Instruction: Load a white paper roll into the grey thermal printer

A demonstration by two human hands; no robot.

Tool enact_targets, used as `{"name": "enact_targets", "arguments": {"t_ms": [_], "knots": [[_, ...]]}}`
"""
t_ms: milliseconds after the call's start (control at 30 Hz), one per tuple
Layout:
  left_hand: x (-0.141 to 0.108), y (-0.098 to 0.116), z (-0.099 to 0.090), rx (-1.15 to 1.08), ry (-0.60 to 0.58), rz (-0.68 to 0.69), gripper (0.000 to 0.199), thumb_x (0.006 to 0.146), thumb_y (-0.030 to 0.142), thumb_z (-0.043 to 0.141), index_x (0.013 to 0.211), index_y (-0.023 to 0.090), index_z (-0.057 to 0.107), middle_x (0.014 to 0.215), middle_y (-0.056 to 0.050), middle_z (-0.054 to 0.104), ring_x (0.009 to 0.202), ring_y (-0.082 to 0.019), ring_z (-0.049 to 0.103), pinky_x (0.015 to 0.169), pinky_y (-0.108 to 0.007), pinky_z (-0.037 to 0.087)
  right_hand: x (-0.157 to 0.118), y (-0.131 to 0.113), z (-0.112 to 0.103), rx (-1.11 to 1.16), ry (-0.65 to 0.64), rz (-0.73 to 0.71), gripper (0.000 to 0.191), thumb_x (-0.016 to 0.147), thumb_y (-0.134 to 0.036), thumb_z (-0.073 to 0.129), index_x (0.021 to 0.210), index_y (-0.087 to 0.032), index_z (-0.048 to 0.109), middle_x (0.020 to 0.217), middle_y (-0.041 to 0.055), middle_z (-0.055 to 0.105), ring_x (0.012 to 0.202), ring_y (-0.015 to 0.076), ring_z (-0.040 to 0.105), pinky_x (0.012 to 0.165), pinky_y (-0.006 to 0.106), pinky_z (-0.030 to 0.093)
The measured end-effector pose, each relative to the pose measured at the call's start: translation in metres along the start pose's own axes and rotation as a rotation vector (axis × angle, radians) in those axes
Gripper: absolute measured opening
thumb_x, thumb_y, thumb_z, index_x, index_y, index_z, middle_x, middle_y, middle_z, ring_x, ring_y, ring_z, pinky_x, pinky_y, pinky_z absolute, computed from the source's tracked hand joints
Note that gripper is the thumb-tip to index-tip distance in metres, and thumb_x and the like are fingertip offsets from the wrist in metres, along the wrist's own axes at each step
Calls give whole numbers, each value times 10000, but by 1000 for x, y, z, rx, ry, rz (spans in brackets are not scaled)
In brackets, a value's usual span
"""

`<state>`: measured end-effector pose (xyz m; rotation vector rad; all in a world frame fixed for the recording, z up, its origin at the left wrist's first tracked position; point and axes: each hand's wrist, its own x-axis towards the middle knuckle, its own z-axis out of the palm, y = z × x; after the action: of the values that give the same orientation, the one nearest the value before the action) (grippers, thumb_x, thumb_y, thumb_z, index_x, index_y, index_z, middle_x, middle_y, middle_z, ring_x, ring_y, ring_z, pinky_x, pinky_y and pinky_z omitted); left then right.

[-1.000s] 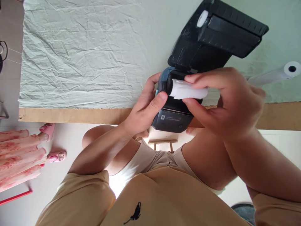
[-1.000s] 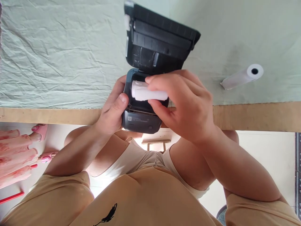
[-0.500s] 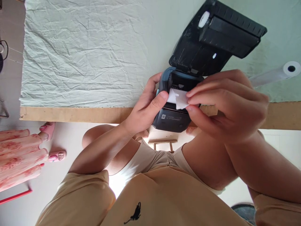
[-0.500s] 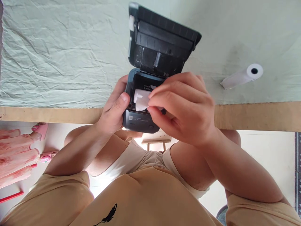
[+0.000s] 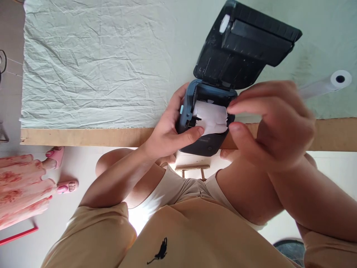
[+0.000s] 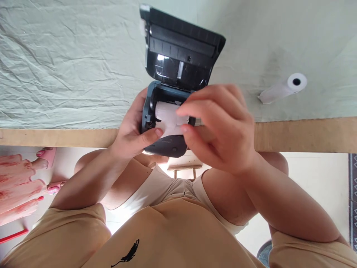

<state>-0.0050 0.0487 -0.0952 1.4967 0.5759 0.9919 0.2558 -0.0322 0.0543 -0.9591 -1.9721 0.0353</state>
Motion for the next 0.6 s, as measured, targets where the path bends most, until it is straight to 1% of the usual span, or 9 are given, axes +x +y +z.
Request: {"name": "enact_targets", "arguments": {"t_ms": [67,133,200,267,300,333,433,500,600], "knots": [[-2,6,6,11,41,1,1517,734,1052,1048,1943,469,342,1723,-126,772,1707,-525,727,1266,-668,736,-1,4,-3,-34,5,42,166,1170,-255,731,1295,-316,822,1222,75,892,1101,276,861,920,506,728],[-6,28,14,19,69,17,1416,794,1020,1043,1919,476,377,1704,-109,783,1660,-491,759,1208,-617,762,-3,8,-4,-58,-28,88,204,1172,-335,755,1369,-338,807,1268,89,860,1183,308,848,944,534,746],[-11,59,22,22,86,41,1158,939,901,1023,1871,471,486,1716,-78,787,1550,-418,822,1158,-537,790,-6,8,-2,-97,-65,105,190,1186,-395,786,1371,-355,788,1325,90,842,1215,323,848,1011,579,750],[-16,88,29,57,122,-43,747,1170,760,864,1806,444,632,1708,-44,793,1446,-328,856,1195,-488,783,-8,4,1,-139,-70,93,134,1197,-400,827,1318,-360,783,1345,79,837,1170,310,851,1050,589,731],[-17,99,31,53,102,-8,682,1189,733,849,1780,445,670,1651,-29,810,1372,-299,874,1143,-451,791,-9,2,3,-144,-60,83,103,1203,-390,836,1284,-356,783,1318,68,836,1125,294,848,1048,576,718],[-18,107,33,32,77,60,753,1150,776,876,1790,435,673,1628,-33,819,1337,-304,885,1118,-447,802,-10,1,5,-134,-48,67,84,1205,-383,844,1252,-352,782,1266,52,836,1071,273,840,1028,554,705],[-18,113,36,12,94,35,701,1176,733,874,1778,436,673,1621,-27,836,1342,-295,885,1171,-465,806,-10,1,7,-70,-38,35,58,1206,-359,847,1219,-347,792,1170,8,855,1007,239,827,998,505,681],[-18,111,37,3,115,-3,666,1196,694,873,1770,424,672,1618,-25,843,1363,-286,880,1202,-469,797,-10,4,5,-30,-70,19,82,1187,-310,866,1220,-359,810,1197,-14,883,1043,234,837,997,484,677],[-16,114,35,20,101,-36,742,1192,750,866,1813,409,644,1663,-36,834,1444,-323,877,1267,-518,764,-8,10,0,19,-129,-15,167,1151,-217,898,1174,-361,816,1249,-30,912,1076,234,851,962,473,669]]}}
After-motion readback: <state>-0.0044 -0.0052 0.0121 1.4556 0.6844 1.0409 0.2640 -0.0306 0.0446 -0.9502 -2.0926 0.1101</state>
